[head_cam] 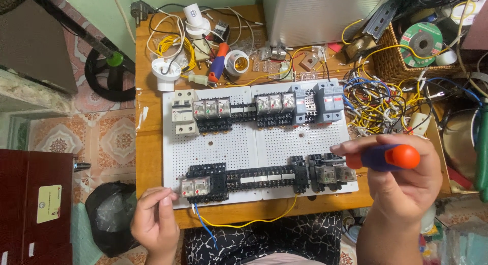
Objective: Securing electrical components like relays and breakers to a base plate using a screwdriver and connecting wires.
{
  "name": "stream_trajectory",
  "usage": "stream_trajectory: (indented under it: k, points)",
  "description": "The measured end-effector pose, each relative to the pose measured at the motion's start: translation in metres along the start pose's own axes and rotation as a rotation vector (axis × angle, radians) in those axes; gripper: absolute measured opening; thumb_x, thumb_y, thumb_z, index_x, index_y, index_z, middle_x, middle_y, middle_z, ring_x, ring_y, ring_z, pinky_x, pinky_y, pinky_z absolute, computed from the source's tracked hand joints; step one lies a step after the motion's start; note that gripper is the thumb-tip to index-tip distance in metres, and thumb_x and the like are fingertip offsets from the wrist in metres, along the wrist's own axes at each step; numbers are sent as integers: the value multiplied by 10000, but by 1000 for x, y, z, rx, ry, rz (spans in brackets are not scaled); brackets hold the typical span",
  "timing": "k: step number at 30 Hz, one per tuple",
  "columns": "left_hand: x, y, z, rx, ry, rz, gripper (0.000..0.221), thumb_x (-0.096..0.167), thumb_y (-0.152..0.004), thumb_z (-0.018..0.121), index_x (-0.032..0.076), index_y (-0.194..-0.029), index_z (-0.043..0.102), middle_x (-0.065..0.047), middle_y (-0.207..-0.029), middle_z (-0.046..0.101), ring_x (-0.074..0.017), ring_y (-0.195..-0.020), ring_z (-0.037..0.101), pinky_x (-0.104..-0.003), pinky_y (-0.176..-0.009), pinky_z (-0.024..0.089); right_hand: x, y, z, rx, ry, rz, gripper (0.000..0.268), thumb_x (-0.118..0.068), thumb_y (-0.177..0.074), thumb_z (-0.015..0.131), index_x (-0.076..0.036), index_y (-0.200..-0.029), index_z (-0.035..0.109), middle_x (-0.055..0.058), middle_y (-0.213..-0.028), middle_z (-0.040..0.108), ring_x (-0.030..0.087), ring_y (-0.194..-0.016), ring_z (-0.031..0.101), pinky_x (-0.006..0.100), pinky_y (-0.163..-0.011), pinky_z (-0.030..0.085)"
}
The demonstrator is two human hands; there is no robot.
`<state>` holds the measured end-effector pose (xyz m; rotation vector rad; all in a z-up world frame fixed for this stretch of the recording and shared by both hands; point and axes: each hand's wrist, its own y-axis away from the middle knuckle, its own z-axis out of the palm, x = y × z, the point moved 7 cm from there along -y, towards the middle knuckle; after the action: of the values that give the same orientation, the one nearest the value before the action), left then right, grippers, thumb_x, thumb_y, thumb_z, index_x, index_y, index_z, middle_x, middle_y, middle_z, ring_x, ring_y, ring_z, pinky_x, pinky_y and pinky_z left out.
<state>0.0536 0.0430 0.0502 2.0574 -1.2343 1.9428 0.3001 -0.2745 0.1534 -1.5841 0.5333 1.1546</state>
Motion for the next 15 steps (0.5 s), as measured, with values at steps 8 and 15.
stream_trajectory:
  k: [8, 15]
  points:
    - [1, -2, 0, 10, 24, 6, 101, 18, -1026, 530, -37, -1041, 614, -140, -855, 647, -219, -817, 654, -283, -763, 583, 11, 16, -19, 154, 74, 12, 494, -286, -919, 708, -38, -1313, 543, 302, -1040, 662, 403, -886, 760, 498, -838, 730]
    - [6, -4, 1, 5, 14, 14, 98, 17, -1030, 523, -31, -1028, 609, -136, -841, 640, -225, -813, 648, -290, -761, 576, 8, 23, -22, 261, 162, -138, 545, -303, -989, 640, -6, -1403, 445, 315, -1088, 613, 443, -839, 692, 619, -859, 675]
